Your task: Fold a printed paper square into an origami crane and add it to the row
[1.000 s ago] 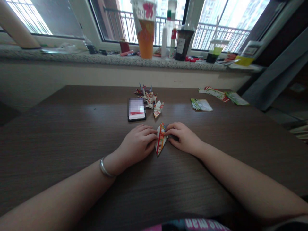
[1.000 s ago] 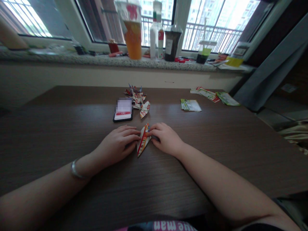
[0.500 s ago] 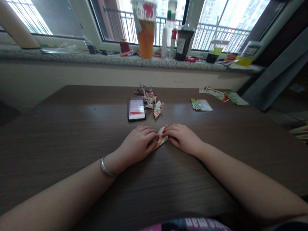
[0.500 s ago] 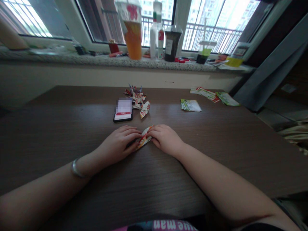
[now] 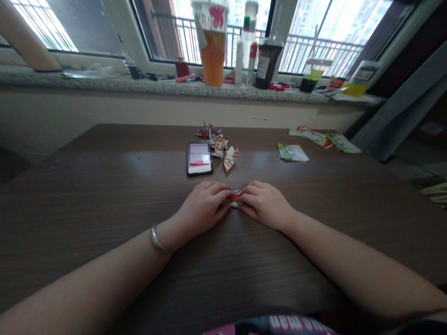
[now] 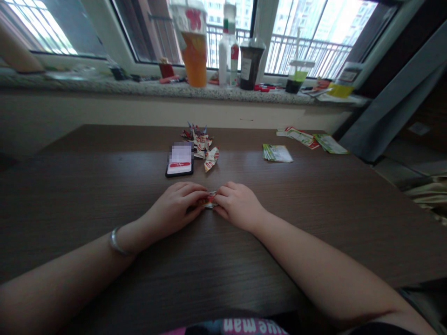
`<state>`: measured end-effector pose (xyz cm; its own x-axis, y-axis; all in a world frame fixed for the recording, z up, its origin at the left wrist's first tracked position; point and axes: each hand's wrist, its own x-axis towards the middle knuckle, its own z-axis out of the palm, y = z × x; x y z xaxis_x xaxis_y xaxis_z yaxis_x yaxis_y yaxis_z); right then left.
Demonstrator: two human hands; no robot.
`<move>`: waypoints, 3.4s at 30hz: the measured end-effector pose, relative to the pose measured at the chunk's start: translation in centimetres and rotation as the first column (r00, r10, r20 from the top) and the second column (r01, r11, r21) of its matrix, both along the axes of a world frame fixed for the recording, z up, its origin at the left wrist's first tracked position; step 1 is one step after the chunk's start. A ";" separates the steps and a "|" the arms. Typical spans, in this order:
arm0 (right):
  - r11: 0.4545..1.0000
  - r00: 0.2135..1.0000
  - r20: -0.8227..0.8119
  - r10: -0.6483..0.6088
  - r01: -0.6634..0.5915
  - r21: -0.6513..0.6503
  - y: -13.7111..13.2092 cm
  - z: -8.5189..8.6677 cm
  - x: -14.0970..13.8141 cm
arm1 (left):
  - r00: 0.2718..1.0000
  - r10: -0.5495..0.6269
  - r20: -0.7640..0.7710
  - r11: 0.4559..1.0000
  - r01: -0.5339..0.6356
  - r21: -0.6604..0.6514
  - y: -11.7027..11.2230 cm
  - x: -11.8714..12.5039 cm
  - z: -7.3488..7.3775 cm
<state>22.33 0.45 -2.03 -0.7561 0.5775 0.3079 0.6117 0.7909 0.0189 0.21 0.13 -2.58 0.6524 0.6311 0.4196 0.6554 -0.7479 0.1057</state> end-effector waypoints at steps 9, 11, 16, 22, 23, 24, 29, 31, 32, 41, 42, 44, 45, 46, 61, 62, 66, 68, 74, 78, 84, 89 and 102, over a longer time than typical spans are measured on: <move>0.999 0.998 0.043 -0.039 0.038 0.034 -0.7 0.4 -0.6 | 0.987 -0.049 -0.151 0.995 0.062 0.082 -0.1 0.1 0.4; 0.998 0.998 0.045 -0.044 0.042 0.043 -0.8 0.4 -0.7 | 0.986 -0.067 -0.155 0.995 0.078 0.061 -0.1 0.1 0.4; 0.995 0.995 0.046 -0.090 0.088 0.043 -1.1 0.6 -1.0 | 0.983 -0.067 -0.169 0.993 0.082 0.086 -0.2 0.2 0.6; 0.972 0.978 -0.023 -0.207 0.203 -0.120 -1.0 0.6 -1.2 | 0.983 -0.061 -0.172 0.989 0.083 0.121 -0.7 0.0 1.1; 0.963 0.972 -0.052 -0.227 0.217 -0.162 -0.9 0.5 -1.2 | 0.982 -0.062 -0.178 0.989 0.084 0.121 -0.8 -0.1 1.2; 0.955 0.969 -0.078 -0.236 0.217 -0.201 -0.7 0.4 -1.1 | 0.980 -0.065 -0.188 0.989 0.088 0.118 -0.9 -0.1 1.3; 0.938 0.962 -0.136 -0.235 0.188 -0.291 0.2 -0.2 -0.8 | 0.970 -0.065 -0.236 0.990 0.093 0.110 -0.9 -0.1 1.5; 0.933 0.963 -0.141 -0.229 0.176 -0.314 0.4 -0.2 -0.7 | 0.965 -0.078 -0.250 0.987 0.111 0.120 -0.9 -0.1 1.7; 0.931 0.964 -0.143 -0.225 0.170 -0.322 0.4 -0.3 -0.7 | 0.962 -0.091 -0.256 0.984 0.126 0.124 -0.9 -0.1 1.8; 0.919 0.956 -0.139 -0.260 0.201 -0.339 1.0 -0.4 -0.5 | 0.949 -0.127 -0.288 0.983 0.159 0.090 -1.0 -0.5 1.5; 0.919 0.956 -0.130 -0.263 0.207 -0.335 1.0 -0.4 -0.5 | 0.948 -0.127 -0.292 0.983 0.159 0.089 -1.0 -0.5 1.4; 0.919 0.955 -0.117 -0.271 0.221 -0.327 1.1 -0.4 -0.5 | 0.949 -0.122 -0.292 0.983 0.155 0.094 -1.2 -0.5 1.3; 0.918 0.955 -0.112 -0.276 0.228 -0.323 1.1 -0.4 -0.5 | 0.949 -0.116 -0.293 0.984 0.150 0.099 -1.2 -0.4 1.2; 0.918 0.954 -0.108 -0.281 0.234 -0.321 1.1 -0.4 -0.6 | 0.950 -0.108 -0.293 0.984 0.145 0.105 -1.3 -0.4 1.2; 0.894 0.942 -0.002 -0.336 0.318 -0.316 0.5 0.6 -1.3 | 0.942 -0.009 -0.337 0.985 0.066 0.158 -1.8 0.6 1.3; 0.893 0.942 0.001 -0.336 0.319 -0.317 0.4 0.6 -1.3 | 0.942 -0.005 -0.336 0.986 0.061 0.158 -1.8 0.6 1.3; 0.889 0.938 -0.002 -0.347 0.329 -0.318 0.4 0.6 -1.3 | 0.937 -0.013 -0.349 0.984 0.075 0.164 -1.7 0.6 1.2; 0.883 0.933 -0.006 -0.359 0.338 -0.326 0.4 0.5 -1.3 | 0.935 -0.022 -0.353 0.983 0.085 0.164 -1.6 0.6 1.1; 0.870 0.924 -0.035 -0.381 0.346 -0.353 0.3 0.3 -1.5 | 0.952 -0.054 -0.301 0.996 0.072 0.048 -1.4 0.7 1.4; 0.881 0.932 -0.030 -0.362 0.331 -0.338 0.3 0.3 -1.5 | 0.963 -0.060 -0.263 0.998 0.056 -0.023 -1.4 0.4 1.8; 0.877 0.933 -0.031 -0.360 0.326 -0.352 0.2 0.2 -1.5 | 0.946 -0.110 -0.304 0.993 0.115 -0.003 -1.6 -0.4 2.0; 0.877 0.933 -0.030 -0.358 0.325 -0.355 0.3 0.2 -1.5 | 0.934 -0.128 -0.334 0.986 0.156 0.057 -1.6 -0.2 1.6; 0.881 0.937 -0.026 -0.348 0.318 -0.351 0.4 0.0 -1.4 | 0.954 -0.044 -0.295 0.998 0.031 -0.048 -1.4 -0.1 1.6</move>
<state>20.98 0.81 -2.02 -0.4806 0.8706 0.1056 0.8271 0.4900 -0.2755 0.16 -1.24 -0.93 0.7670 0.6166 0.1775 0.6335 -0.7717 -0.0562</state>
